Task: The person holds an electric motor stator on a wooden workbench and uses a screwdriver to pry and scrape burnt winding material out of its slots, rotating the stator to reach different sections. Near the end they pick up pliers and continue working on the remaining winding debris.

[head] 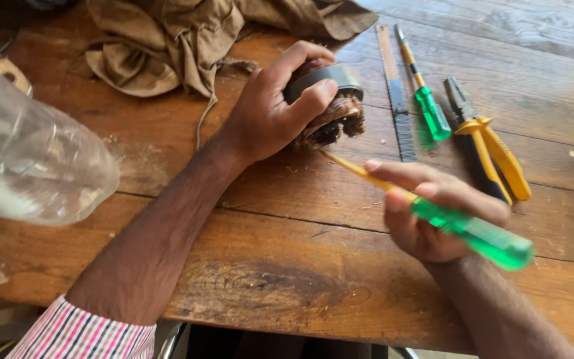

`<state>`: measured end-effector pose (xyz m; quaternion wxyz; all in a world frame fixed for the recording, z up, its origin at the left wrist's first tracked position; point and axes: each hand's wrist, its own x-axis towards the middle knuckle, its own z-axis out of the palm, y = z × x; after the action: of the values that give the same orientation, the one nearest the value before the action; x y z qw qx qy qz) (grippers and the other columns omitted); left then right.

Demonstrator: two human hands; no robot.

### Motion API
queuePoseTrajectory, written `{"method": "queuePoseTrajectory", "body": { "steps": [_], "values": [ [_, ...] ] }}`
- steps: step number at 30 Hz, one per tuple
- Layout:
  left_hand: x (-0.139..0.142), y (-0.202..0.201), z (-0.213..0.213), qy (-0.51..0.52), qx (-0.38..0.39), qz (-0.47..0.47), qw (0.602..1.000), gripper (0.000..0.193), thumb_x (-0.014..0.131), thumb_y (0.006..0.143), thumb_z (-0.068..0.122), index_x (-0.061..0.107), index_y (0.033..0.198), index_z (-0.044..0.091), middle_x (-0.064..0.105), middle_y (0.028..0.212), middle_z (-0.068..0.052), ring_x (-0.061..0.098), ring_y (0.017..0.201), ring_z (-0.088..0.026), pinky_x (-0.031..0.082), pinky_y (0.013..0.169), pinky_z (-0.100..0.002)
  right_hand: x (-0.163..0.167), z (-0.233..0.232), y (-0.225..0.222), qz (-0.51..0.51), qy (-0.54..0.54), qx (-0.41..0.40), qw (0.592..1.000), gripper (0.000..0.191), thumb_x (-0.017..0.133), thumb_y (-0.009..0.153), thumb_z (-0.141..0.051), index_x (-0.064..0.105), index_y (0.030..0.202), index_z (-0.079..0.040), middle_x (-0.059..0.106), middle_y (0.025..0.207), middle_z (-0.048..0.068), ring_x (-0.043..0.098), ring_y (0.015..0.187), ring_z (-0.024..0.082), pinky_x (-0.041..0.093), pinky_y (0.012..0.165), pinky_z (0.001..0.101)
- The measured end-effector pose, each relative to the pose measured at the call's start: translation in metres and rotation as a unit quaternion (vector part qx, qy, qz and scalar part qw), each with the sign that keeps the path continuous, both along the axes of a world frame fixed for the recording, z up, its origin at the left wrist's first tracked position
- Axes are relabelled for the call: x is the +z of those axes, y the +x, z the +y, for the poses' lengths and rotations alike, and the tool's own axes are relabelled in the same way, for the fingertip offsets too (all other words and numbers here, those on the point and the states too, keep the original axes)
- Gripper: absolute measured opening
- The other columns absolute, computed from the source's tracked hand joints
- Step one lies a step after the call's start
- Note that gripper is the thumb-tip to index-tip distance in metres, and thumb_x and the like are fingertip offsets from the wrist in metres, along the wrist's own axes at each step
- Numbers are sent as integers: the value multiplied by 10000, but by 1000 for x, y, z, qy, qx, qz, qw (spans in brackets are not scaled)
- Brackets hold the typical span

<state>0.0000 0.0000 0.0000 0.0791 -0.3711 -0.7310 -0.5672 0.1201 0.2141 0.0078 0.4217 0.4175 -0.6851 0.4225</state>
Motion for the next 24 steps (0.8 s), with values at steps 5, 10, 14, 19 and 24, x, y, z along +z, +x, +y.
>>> {"method": "queuePoseTrajectory", "body": {
  "steps": [5, 10, 14, 19, 24],
  "values": [
    [1, 1, 3, 29, -11, -1, 1000, 408, 588, 1019, 408, 593, 1275, 90, 708, 997, -52, 741, 876, -123, 639, 711, -283, -2, 25, 10, -15, 44, -111, 993, 304, 548, 1127, -133, 319, 1309, -51, 727, 1030, 169, 796, 875, 274, 659, 689, 321],
    [3, 1, 3, 23, -3, 7, 1000, 409, 599, 1020, 405, 595, 1269, 81, 719, 1004, -62, 755, 892, -126, 653, 729, -287, -9, 21, 3, -40, 42, -109, 992, 317, 559, 1140, -151, 309, 1293, -29, 626, 1077, 208, 797, 901, 324, 652, 710, 317],
    [3, 1, 4, 25, -3, 10, 1000, 412, 597, 1022, 400, 591, 1272, 73, 719, 1005, -65, 762, 899, -131, 659, 736, -286, -9, 18, 3, -76, 52, -91, 992, 300, 560, 1129, -111, 305, 1261, -24, 701, 1034, 194, 791, 934, 324, 667, 717, 291],
    [2, 0, 5, 20, -6, 6, 1000, 418, 585, 1025, 407, 582, 1277, 74, 714, 1005, -59, 767, 894, -128, 667, 725, -280, -7, 14, 4, -98, 63, -87, 989, 301, 594, 1110, -51, 331, 1252, -22, 615, 1101, 263, 775, 1017, 342, 683, 826, 338],
    [0, -1, 4, 24, -5, 31, 999, 407, 590, 1056, 405, 586, 1296, 76, 719, 1022, -63, 770, 916, -138, 664, 758, -284, 5, 12, 8, -105, 144, -141, 974, 206, 749, 999, 11, 563, 1085, -8, 749, 1085, 234, 787, 979, 290, 671, 807, 313]
  ]
}}
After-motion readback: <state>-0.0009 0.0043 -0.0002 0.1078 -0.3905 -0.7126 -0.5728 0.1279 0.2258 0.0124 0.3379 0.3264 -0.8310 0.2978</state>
